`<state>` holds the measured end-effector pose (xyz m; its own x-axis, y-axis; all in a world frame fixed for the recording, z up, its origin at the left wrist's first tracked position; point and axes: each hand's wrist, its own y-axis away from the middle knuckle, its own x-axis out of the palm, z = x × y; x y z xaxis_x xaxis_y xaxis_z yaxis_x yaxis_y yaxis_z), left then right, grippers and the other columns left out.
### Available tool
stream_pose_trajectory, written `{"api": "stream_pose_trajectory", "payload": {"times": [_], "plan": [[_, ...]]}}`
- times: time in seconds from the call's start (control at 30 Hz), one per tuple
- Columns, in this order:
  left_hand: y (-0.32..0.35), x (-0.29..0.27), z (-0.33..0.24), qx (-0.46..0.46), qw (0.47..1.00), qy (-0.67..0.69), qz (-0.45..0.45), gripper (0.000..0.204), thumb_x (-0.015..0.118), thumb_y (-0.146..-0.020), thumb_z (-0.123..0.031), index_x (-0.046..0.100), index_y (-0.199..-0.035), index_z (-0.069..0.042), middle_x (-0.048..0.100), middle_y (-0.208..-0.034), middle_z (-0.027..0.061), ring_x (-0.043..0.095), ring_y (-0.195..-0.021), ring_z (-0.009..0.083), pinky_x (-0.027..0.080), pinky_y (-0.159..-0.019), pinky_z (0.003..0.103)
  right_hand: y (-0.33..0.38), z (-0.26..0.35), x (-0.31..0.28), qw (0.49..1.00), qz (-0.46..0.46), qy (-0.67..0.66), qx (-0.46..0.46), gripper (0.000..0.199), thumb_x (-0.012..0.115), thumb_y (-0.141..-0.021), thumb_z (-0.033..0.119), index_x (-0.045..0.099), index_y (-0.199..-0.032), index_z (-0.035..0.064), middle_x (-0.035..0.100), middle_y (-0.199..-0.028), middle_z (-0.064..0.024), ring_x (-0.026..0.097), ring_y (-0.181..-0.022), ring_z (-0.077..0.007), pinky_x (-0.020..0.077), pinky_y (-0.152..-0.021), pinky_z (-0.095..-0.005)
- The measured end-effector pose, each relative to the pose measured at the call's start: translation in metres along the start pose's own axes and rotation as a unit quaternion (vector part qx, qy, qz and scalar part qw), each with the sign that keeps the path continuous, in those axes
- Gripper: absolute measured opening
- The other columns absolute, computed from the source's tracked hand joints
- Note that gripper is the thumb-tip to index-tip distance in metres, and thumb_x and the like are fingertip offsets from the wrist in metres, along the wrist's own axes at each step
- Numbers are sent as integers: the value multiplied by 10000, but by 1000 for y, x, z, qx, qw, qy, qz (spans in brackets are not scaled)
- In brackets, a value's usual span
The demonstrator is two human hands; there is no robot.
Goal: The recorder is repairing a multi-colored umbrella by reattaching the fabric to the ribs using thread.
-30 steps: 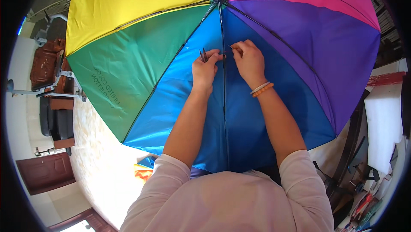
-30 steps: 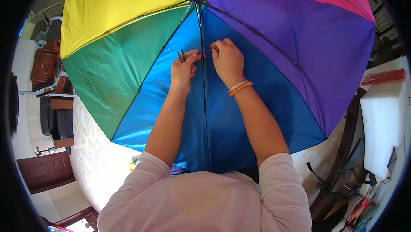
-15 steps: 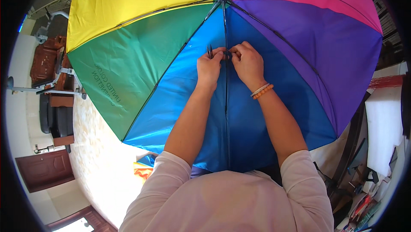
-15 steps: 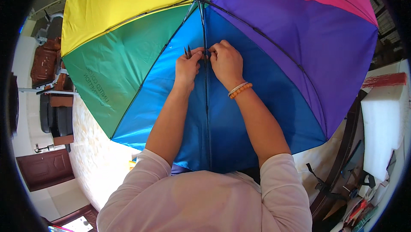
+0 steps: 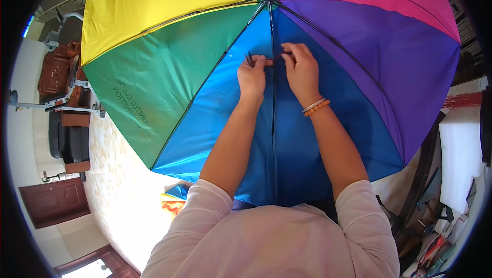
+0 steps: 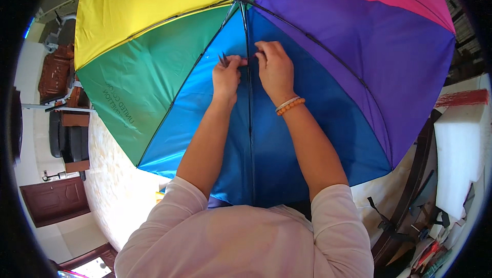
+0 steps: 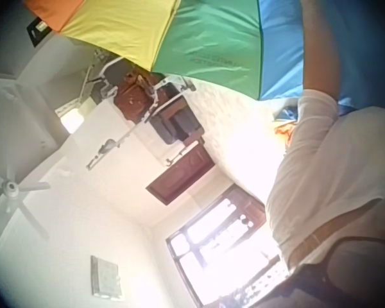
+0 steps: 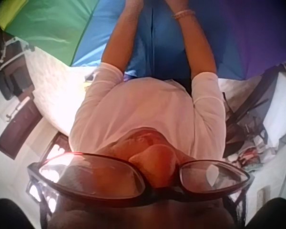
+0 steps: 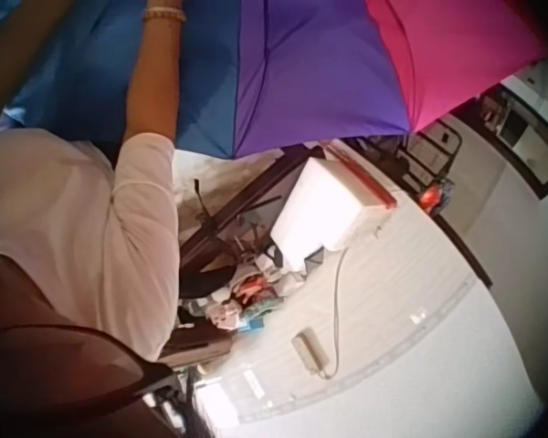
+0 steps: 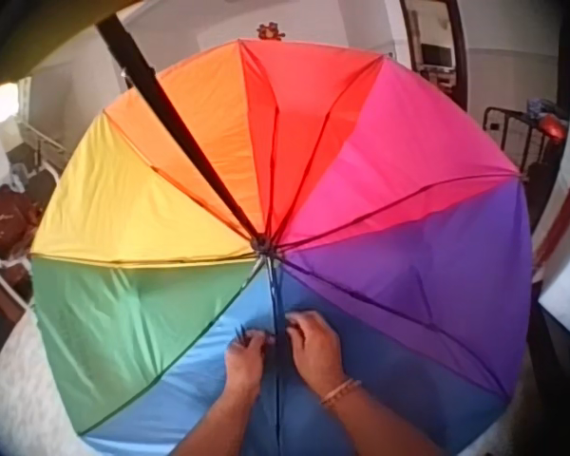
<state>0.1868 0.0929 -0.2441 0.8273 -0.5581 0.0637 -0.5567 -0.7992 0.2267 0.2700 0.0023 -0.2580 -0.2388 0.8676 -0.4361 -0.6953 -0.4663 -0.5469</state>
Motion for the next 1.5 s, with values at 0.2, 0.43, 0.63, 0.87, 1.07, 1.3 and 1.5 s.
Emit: {"api": "stream_pose_trajectory", "payload": {"times": [0.2,0.43,0.63,0.87,1.07,1.3,1.5], "plan": [[9,-5,-6,-39,995,85,-22,124,549,-905,-119,612,-911,-13,679,-864,81,382,-522,51,320,-456,174,-10,-6,-15,989,-85,-88,84,238,526,-828,-55,609,-1035,25,620,-933,-55,559,-698,-145,463,-633,-248],[6,-7,-7,-75,990,117,8,124,548,-907,-120,602,-914,-9,683,-901,88,379,-524,48,326,-451,176,-10,-9,-17,980,-66,-131,134,268,506,-828,-62,594,-1069,16,627,-951,-58,538,-681,-122,459,-629,-235],[6,-8,-6,-51,995,85,22,111,563,-900,-114,601,-929,-14,682,-895,92,384,-524,50,326,-450,172,-8,-9,-18,982,-53,-119,135,267,507,-832,-53,590,-1077,16,628,-933,-60,539,-676,-123,457,-625,-235],[7,-8,-7,-46,998,26,46,115,620,-878,-118,642,-912,-10,660,-827,67,409,-538,45,318,-452,156,-7,-3,-25,987,22,-101,123,206,525,-831,-34,619,-1008,15,631,-925,-42,537,-667,-119,448,-613,-239],[4,-9,-8,-69,995,-4,75,99,642,-858,-109,671,-844,-15,613,-713,28,425,-530,47,322,-454,162,-3,-4,-21,993,117,16,-18,116,555,-832,-13,644,-902,16,637,-911,-23,549,-672,-115,443,-619,-242],[17,-7,-12,-64,997,-1,36,80,675,-830,-101,664,-856,-27,592,-689,21,441,-539,56,344,-475,169,-6,2,-29,984,116,100,-88,61,587,-843,24,629,-800,11,636,-853,-10,575,-699,-120,447,-628,-247],[18,-11,3,12,998,-28,61,164,709,-795,-84,604,-909,-31,590,-732,24,473,-582,74,383,-521,182,-8,9,-34,949,83,-256,164,82,566,-882,67,602,-820,27,620,-779,-25,571,-667,-119,441,-612,-241]]}}
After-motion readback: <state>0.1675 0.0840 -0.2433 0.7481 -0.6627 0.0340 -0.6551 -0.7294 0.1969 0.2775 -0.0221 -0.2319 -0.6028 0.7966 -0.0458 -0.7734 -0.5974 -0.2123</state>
